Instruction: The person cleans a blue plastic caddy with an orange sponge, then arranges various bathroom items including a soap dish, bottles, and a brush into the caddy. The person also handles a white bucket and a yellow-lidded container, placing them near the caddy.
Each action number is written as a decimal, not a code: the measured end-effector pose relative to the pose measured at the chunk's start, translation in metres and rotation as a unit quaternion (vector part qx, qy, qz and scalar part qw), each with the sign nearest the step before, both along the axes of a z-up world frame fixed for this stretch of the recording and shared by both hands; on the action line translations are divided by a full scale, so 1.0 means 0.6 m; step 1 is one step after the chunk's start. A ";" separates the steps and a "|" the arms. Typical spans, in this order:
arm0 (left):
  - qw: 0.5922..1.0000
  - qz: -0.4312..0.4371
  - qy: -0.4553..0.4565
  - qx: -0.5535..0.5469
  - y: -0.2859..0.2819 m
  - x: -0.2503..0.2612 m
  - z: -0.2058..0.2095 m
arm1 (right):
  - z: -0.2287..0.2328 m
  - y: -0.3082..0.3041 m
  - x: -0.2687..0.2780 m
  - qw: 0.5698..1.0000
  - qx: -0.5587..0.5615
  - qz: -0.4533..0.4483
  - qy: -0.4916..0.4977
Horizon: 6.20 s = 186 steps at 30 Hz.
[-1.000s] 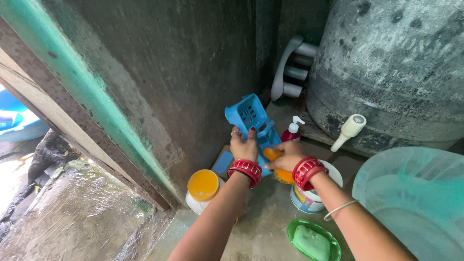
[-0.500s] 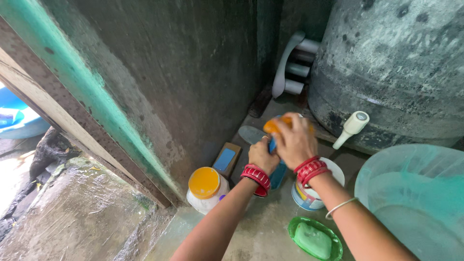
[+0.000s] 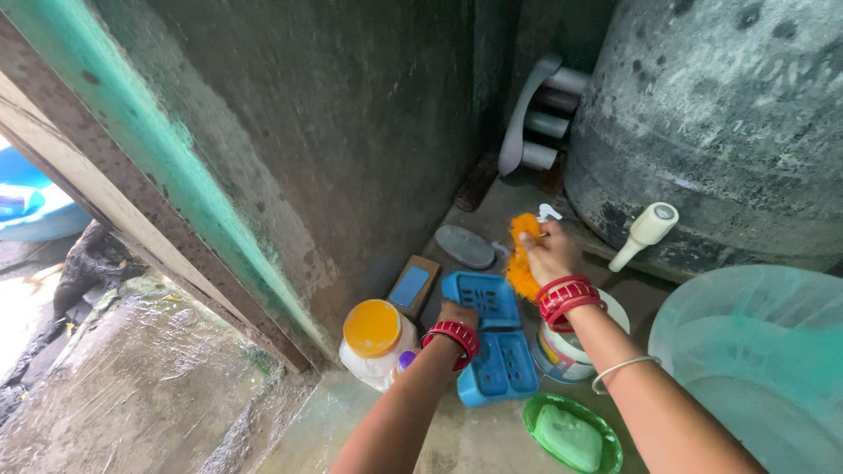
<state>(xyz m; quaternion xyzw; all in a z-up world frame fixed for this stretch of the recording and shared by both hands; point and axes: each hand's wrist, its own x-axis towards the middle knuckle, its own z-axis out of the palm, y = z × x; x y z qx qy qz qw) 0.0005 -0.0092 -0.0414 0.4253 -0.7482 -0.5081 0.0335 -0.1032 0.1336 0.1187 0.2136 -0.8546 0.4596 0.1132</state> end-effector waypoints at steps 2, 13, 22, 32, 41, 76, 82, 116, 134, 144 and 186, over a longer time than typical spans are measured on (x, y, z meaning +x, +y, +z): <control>0.999 -0.036 -0.024 -0.002 -0.005 -0.006 -0.022 | -0.002 -0.006 0.017 0.994 -0.071 0.042 -0.070; 0.887 -0.261 -0.017 -0.380 -0.091 -0.081 -0.029 | 0.007 -0.067 0.056 0.913 -0.289 0.111 -0.265; 0.909 0.022 0.412 -0.063 -0.126 0.188 0.362 | 0.092 -0.176 0.207 0.759 -0.285 0.385 -0.441; 0.857 -0.137 0.078 -0.491 -0.133 0.337 0.383 | 0.019 -0.135 0.323 0.905 0.214 0.366 -0.042; 0.873 -0.129 0.055 -0.466 -0.113 0.348 0.388 | -0.065 -0.091 0.422 0.970 0.084 0.228 0.001; 0.813 -0.023 0.411 -0.411 0.009 0.177 0.415 | 0.075 -0.057 0.175 0.653 -0.399 0.397 -0.507; 0.792 -0.119 0.448 -0.397 0.049 0.223 0.376 | 0.133 -0.045 0.149 0.704 -0.393 0.289 -0.517; 0.785 -0.009 0.420 -0.456 -0.021 0.139 0.416 | 0.080 -0.046 0.161 0.738 -0.249 0.329 -0.534; 0.819 -0.068 0.502 -0.271 -0.059 0.142 0.415 | 0.061 -0.037 0.100 0.870 -0.075 0.381 -0.304; 0.839 -0.087 0.449 -0.297 -0.074 0.156 0.379 | -0.058 -0.072 0.091 0.960 -0.088 0.209 -0.166; 0.798 -0.409 0.276 -0.347 -0.205 0.322 0.253 | -0.095 -0.180 0.317 0.953 0.066 0.291 -0.044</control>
